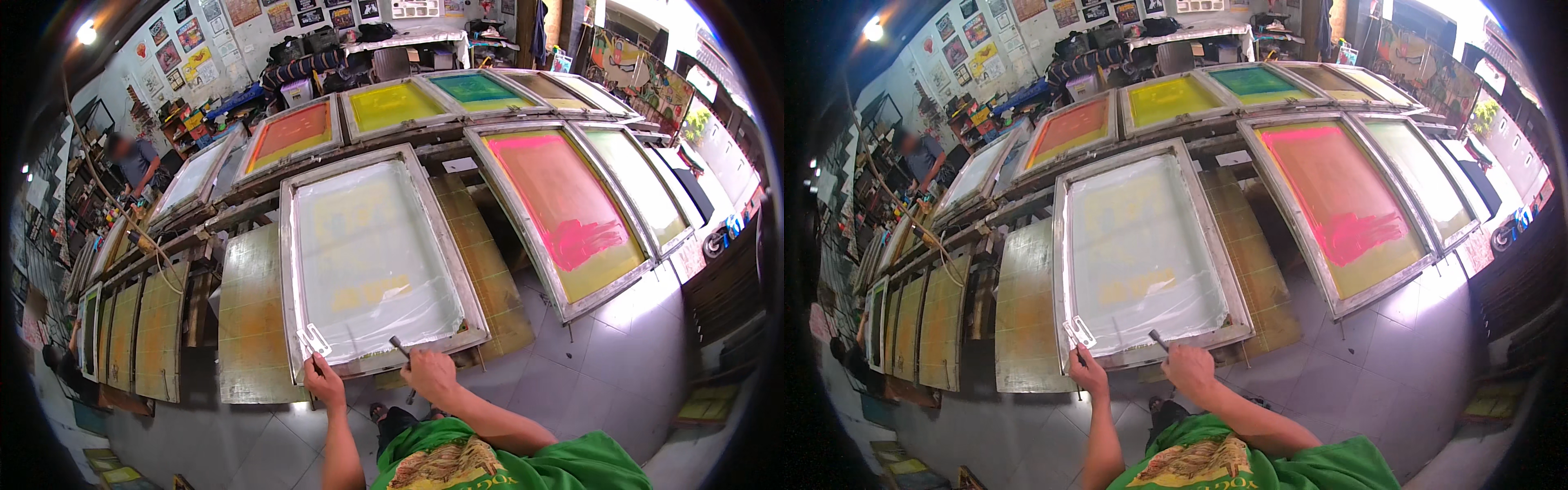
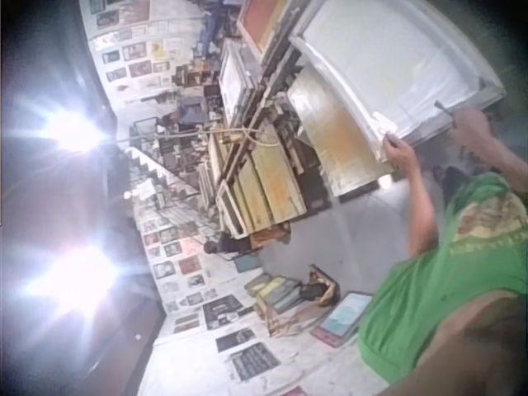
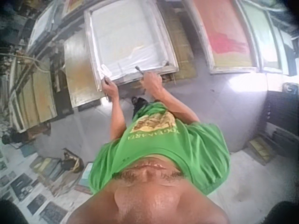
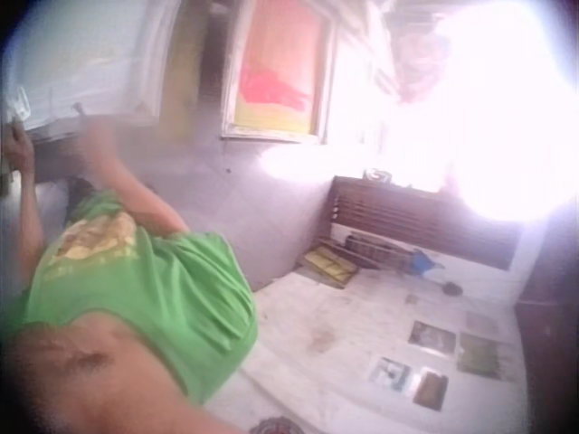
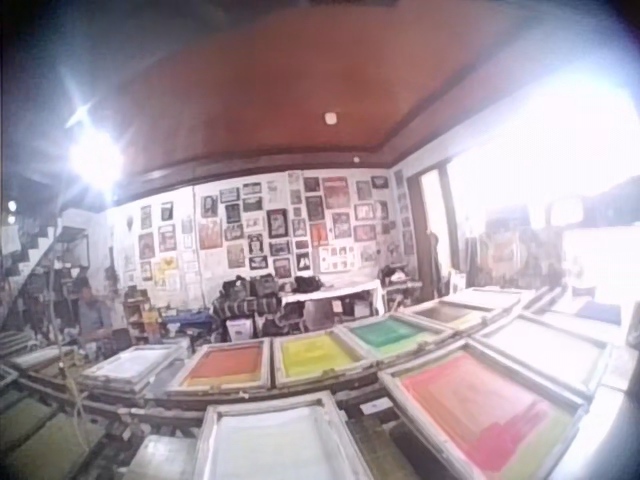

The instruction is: The person assembles a screen printing frame by hand, using a hammer to tap metal clips into place along the frame edges. They then lift the frame and place it onto a drying rack among other frames.

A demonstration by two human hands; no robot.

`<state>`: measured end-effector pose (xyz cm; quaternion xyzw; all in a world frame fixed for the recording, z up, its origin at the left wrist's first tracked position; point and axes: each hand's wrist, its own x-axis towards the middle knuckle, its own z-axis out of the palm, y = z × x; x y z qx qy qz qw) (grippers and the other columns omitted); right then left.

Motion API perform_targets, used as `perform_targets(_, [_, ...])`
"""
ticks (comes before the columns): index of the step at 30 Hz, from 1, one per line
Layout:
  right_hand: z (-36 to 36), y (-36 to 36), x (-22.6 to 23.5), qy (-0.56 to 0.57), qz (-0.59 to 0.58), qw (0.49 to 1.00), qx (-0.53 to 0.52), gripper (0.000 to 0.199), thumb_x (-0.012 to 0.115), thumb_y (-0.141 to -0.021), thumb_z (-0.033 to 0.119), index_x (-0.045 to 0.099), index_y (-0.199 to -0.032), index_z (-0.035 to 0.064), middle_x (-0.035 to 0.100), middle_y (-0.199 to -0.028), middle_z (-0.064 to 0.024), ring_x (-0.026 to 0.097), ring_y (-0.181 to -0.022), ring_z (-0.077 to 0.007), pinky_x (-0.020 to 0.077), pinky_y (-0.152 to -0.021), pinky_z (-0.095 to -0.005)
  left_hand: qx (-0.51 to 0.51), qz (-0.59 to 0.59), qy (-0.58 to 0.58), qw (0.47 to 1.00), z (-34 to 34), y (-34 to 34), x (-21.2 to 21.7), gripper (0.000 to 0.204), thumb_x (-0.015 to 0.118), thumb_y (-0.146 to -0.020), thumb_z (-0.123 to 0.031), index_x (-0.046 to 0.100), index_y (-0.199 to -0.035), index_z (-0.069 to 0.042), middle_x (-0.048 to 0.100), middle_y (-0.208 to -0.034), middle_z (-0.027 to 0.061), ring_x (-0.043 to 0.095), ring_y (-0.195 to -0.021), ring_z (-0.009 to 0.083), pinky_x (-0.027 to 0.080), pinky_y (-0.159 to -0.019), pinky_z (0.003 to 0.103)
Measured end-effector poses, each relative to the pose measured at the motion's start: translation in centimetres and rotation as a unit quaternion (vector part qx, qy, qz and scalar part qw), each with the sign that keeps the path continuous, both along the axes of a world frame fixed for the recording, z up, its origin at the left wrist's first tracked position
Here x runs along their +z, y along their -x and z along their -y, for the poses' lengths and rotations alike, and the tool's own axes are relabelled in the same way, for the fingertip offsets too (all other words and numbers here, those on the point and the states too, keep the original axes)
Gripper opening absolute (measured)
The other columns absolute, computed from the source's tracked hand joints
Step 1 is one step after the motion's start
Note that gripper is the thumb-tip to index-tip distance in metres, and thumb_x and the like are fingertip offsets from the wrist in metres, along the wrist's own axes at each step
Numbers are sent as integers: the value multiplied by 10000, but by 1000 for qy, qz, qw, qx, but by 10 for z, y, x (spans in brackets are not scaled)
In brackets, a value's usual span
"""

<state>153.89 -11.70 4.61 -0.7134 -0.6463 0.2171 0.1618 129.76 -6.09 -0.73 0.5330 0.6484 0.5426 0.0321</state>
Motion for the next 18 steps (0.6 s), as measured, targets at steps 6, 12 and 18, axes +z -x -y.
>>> perform_targets(6, [13,-70,-3,-1,62,991,-120,354,759,-878,383,746,-1025,62,775,-877,-180,764,-832,-392,603,-756,-529,-1,36,8,999,-1,2,-3,322,609,-1123,-232,678,-970,43,697,-826,216,649,-703,384,490,-644,457])
perform_targets(12, [30,-157,-21,-125,71,962,-231,267,797,-822,278,777,-947,42,745,-809,-202,752,-757,-356,586,-712,-500,-4,-17,-24,1000,-5,2,-4,324,623,-1112,-235,689,-986,55,704,-833,218,665,-714,364,496,-653,458])
perform_targets(18, [22,-169,-24,-41,-348,860,-371,304,781,-862,237,803,-972,-46,795,-835,-128,736,-768,-192,568,-740,-376,7,396,83,914,-1,1,17,355,596,-1124,-326,627,-912,-44,506,-694,24,441,-609,166,375,-584,351])
